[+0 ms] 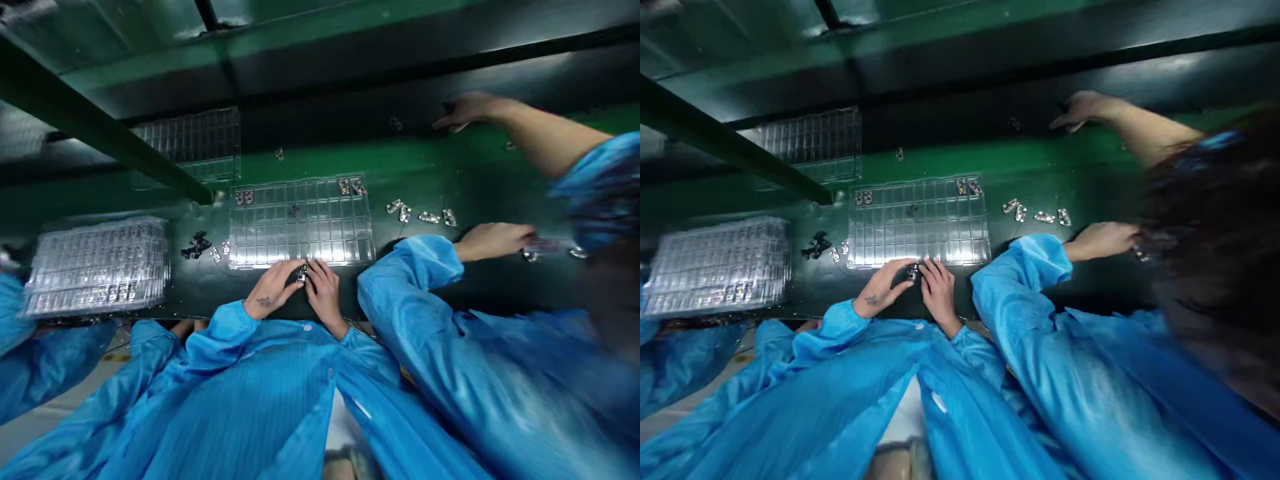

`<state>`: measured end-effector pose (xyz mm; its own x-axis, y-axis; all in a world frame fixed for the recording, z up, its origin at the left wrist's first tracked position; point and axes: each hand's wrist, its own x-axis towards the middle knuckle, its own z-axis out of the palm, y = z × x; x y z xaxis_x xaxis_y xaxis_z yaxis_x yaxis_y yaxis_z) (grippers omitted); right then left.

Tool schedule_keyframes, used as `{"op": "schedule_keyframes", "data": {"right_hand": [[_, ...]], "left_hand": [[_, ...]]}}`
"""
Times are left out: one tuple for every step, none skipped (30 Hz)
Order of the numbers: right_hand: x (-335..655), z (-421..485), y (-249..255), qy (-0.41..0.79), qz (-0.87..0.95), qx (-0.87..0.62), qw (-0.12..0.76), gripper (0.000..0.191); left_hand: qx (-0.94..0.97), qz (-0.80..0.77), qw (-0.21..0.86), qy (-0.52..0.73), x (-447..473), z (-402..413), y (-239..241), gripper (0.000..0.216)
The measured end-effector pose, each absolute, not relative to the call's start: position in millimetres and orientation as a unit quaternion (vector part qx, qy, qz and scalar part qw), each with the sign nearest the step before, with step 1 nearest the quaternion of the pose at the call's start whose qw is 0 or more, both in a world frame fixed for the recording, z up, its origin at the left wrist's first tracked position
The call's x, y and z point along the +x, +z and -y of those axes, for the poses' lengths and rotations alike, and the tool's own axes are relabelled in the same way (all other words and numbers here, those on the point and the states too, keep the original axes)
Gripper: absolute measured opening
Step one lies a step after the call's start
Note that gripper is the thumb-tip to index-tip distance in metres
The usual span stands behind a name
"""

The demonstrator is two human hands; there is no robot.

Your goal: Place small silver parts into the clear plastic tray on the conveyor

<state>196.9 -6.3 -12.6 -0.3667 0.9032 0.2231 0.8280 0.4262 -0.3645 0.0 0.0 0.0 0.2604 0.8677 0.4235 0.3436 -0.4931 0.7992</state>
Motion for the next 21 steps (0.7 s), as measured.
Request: {"op": "schedule_keyframes", "data": {"right_hand": [[197.0,6.2,-12.7,0.094,0.821,-0.527,0.198,0.033],[197.1,6.0,-12.6,0.093,0.821,-0.527,0.198,0.033],[197.1,5.9,-12.5,0.093,0.821,-0.528,0.199,0.032],[197.0,5.8,-12.2,0.093,0.820,-0.528,0.200,0.032],[196.8,5.7,-11.7,0.094,0.819,-0.529,0.201,0.032],[196.5,5.6,-11.2,0.095,0.818,-0.530,0.201,0.032],[196.3,5.6,-10.7,0.097,0.817,-0.531,0.201,0.032],[196.0,5.5,-10.3,0.100,0.816,-0.532,0.201,0.032],[195.9,5.4,-9.9,0.102,0.816,-0.533,0.201,0.032],[195.9,5.3,-9.8,0.103,0.815,-0.534,0.200,0.032],[196.0,5.2,-9.8,0.104,0.815,-0.534,0.199,0.032],[196.1,5.1,-10.0,0.105,0.815,-0.534,0.199,0.032],[196.2,5.0,-10.2,0.104,0.815,-0.534,0.199,0.032],[196.4,4.9,-10.5,0.103,0.815,-0.535,0.200,0.032],[196.5,4.8,-10.8,0.103,0.814,-0.535,0.201,0.031],[196.7,4.8,-10.9,0.103,0.814,-0.535,0.202,0.031],[196.8,4.9,-10.8,0.104,0.813,-0.535,0.202,0.031],[196.9,4.9,-10.6,0.105,0.813,-0.536,0.202,0.031],[197.0,5.0,-10.3,0.106,0.813,-0.536,0.202,0.031],[197.1,5.0,-9.9,0.107,0.813,-0.537,0.201,0.031],[197.1,5.1,-9.4,0.107,0.813,-0.536,0.200,0.031]], "left_hand": [[0.738,-0.409,0.297,0.447,-0.1,0.2,-0.2,0.047],[0.738,-0.409,0.302,0.445,-0.3,0.5,-0.4,0.047],[0.737,-0.408,0.305,0.444,-0.4,0.6,-0.3,0.047],[0.737,-0.408,0.308,0.443,-0.6,0.8,-0.1,0.047],[0.736,-0.408,0.309,0.443,-0.8,0.9,0.4,0.047],[0.735,-0.408,0.309,0.444,-1.0,0.9,1.1,0.047],[0.735,-0.407,0.308,0.446,-1.1,0.9,1.9,0.047],[0.735,-0.407,0.306,0.447,-1.2,0.9,2.7,0.047],[0.736,-0.407,0.303,0.449,-1.1,0.8,3.4,0.047],[0.736,-0.406,0.300,0.451,-1.0,0.7,4.0,0.047],[0.736,-0.406,0.298,0.452,-0.9,0.6,4.5,0.047],[0.737,-0.405,0.295,0.454,-0.7,0.5,4.9,0.047],[0.737,-0.405,0.294,0.455,-0.5,0.3,5.2,0.047],[0.736,-0.405,0.293,0.455,-0.4,0.2,5.5,0.047],[0.736,-0.405,0.294,0.455,-0.3,0.1,5.8,0.047],[0.736,-0.405,0.296,0.455,-0.3,0.0,6.1,0.047],[0.736,-0.405,0.297,0.454,-0.3,0.0,6.5,0.047],[0.737,-0.404,0.298,0.453,-0.3,0.0,6.9,0.047],[0.737,-0.404,0.297,0.453,-0.3,0.0,7.2,0.047],[0.738,-0.403,0.297,0.453,-0.3,0.0,7.6,0.047],[0.738,-0.402,0.297,0.453,-0.3,0.1,7.8,0.048]]}}
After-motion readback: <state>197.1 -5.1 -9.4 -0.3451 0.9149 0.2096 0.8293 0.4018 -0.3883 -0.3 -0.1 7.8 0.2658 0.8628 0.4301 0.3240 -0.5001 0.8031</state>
